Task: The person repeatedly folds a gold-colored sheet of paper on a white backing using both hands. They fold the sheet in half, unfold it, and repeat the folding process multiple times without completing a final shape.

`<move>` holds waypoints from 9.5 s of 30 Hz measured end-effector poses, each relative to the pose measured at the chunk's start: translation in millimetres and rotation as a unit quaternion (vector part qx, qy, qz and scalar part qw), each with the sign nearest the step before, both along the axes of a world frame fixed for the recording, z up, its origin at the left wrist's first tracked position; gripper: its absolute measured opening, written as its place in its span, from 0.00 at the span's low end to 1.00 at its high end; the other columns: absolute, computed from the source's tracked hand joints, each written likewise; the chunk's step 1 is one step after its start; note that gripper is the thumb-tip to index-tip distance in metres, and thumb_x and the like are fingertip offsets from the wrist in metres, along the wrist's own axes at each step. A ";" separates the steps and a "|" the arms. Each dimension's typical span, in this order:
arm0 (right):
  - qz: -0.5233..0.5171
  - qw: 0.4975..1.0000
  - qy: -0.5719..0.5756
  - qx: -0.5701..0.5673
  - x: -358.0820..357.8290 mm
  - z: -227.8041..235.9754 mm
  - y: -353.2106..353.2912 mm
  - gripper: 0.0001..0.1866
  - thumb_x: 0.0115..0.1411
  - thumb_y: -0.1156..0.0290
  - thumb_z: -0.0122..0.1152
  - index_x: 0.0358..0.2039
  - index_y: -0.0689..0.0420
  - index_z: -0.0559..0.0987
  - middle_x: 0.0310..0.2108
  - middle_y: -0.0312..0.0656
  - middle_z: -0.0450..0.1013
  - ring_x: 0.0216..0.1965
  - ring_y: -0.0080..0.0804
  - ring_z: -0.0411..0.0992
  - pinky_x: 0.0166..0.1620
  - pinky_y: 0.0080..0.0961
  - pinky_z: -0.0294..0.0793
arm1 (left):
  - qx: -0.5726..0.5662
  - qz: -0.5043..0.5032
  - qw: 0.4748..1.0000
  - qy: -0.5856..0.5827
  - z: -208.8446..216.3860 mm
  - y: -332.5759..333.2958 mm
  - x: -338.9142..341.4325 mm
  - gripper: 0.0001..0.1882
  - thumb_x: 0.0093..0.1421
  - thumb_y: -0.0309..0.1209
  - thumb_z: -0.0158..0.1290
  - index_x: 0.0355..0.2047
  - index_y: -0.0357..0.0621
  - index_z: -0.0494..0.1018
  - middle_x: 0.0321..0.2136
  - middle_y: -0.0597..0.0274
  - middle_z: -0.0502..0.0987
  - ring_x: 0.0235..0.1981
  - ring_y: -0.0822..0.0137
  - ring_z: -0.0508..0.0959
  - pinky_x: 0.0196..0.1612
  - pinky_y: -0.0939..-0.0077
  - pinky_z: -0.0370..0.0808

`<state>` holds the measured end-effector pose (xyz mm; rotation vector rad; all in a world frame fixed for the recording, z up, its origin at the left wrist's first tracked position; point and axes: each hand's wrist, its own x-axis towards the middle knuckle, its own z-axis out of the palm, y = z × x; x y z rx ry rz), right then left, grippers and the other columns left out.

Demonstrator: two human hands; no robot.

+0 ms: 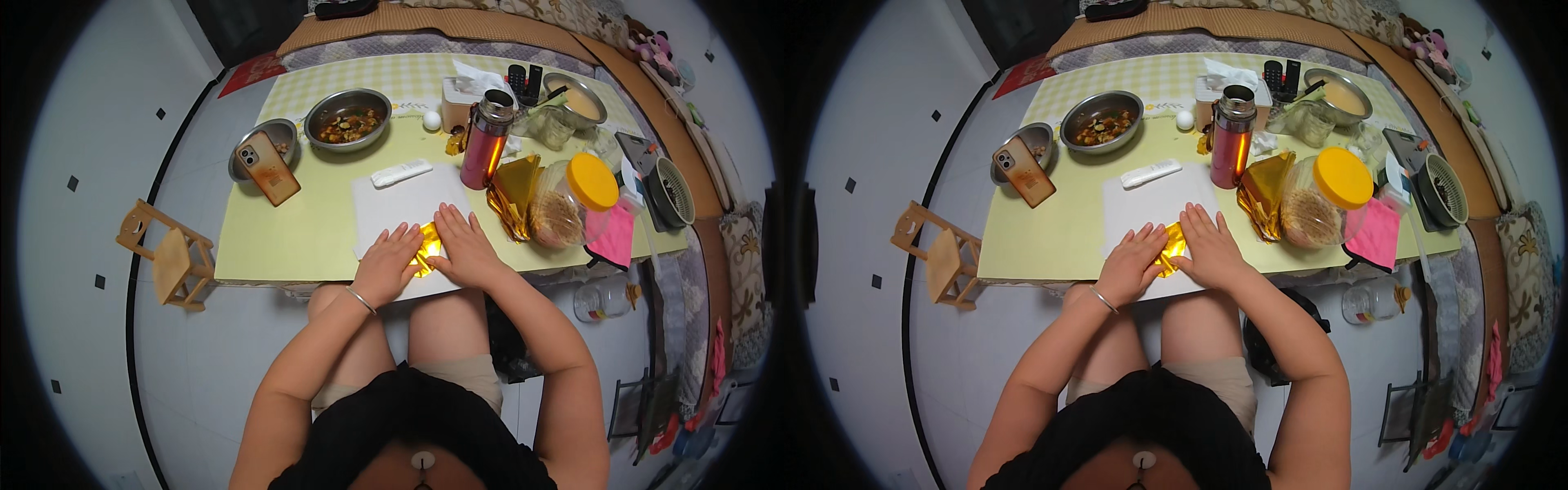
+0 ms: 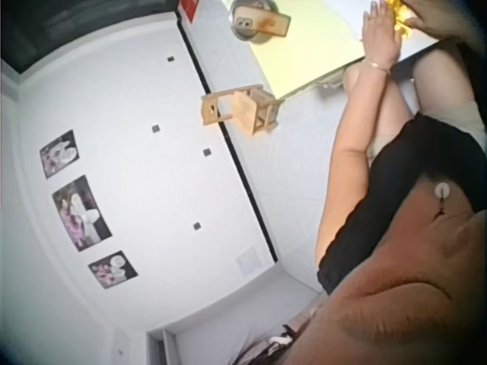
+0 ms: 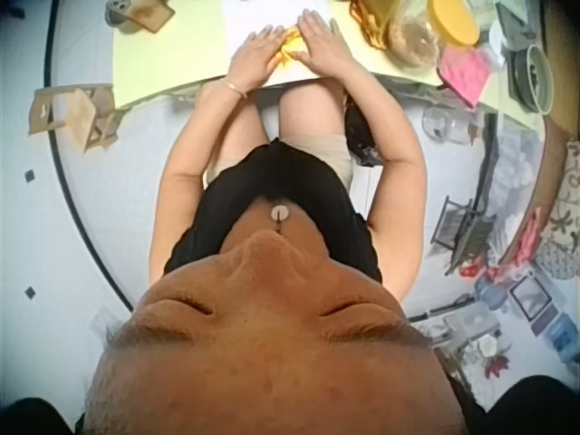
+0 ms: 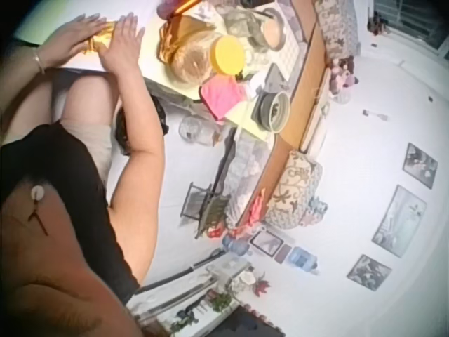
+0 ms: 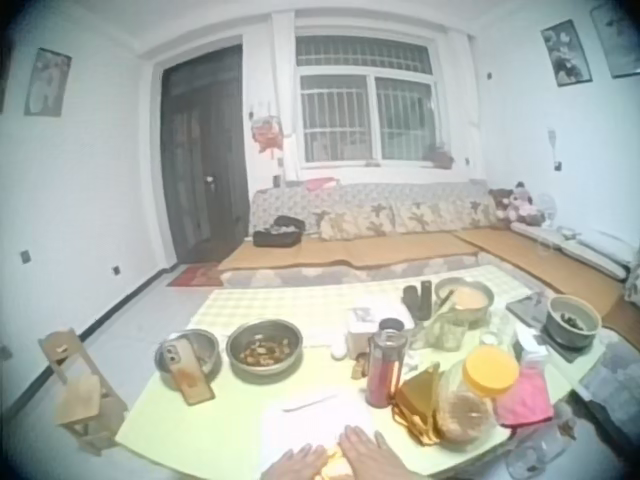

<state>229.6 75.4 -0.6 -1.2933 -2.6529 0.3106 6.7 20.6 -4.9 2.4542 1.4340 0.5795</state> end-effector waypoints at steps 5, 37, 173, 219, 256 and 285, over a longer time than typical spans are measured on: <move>0.028 0.999 -0.029 0.014 -1.8 20.6 20.6 0.36 0.65 0.57 0.59 0.69 0.61 0.64 0.73 0.54 0.55 0.76 0.47 0.49 0.75 0.52 0.42 | 0.062 0.133 0.989 -0.035 1.1 -0.6 -21.2 0.38 0.54 0.37 0.66 0.64 0.40 0.67 0.63 0.43 0.70 0.66 0.42 0.65 0.67 0.52 0.63; 0.150 0.985 0.029 0.075 15.8 2.7 9.2 0.29 0.69 0.61 0.54 0.68 0.57 0.66 0.71 0.46 0.60 0.73 0.43 0.55 0.74 0.48 0.49 | 0.122 0.142 0.973 0.133 -5.3 -59.9 -11.2 0.31 0.59 0.33 0.57 0.59 0.26 0.69 0.60 0.32 0.70 0.64 0.41 0.71 0.68 0.46 0.63; -0.247 0.928 0.273 0.054 -12.7 -10.2 15.7 0.16 0.60 0.59 0.68 0.27 0.59 0.80 0.23 0.43 0.75 0.31 0.42 0.72 0.35 0.40 0.72 | -0.006 0.311 0.908 -0.282 -16.1 2.9 -44.5 0.29 0.58 0.25 0.62 0.60 0.30 0.69 0.23 0.61 0.78 0.29 0.65 0.78 0.39 0.68 0.76; -0.082 0.982 0.145 0.086 44.1 -5.7 -2.0 0.32 0.66 0.57 0.60 0.64 0.65 0.68 0.65 0.58 0.65 0.65 0.51 0.64 0.66 0.46 0.62 | -0.023 0.101 0.993 -0.054 -11.1 -0.7 -100.7 0.40 0.60 0.51 0.59 0.67 0.43 0.66 0.68 0.39 0.62 0.70 0.41 0.58 0.71 0.46 0.53; -0.262 0.832 0.391 -0.295 0.4 12.4 9.6 0.13 0.65 0.68 0.64 0.25 0.61 0.77 0.17 0.37 0.75 0.16 0.22 0.69 0.23 0.23 0.70 | -0.094 0.300 0.888 -0.336 -20.4 8.1 -69.9 0.13 0.56 0.29 0.67 0.22 0.35 0.75 0.25 0.58 0.75 0.25 0.65 0.76 0.30 0.71 0.74; -0.219 0.940 0.226 -0.130 5.8 10.9 -11.0 0.10 0.56 0.65 0.65 0.27 0.58 0.78 0.23 0.44 0.75 0.26 0.42 0.75 0.33 0.37 0.74 | 0.047 0.158 0.974 -0.156 -0.9 2.0 -66.5 0.10 0.53 0.23 0.65 0.29 0.37 0.73 0.34 0.57 0.74 0.29 0.61 0.76 0.34 0.72 0.76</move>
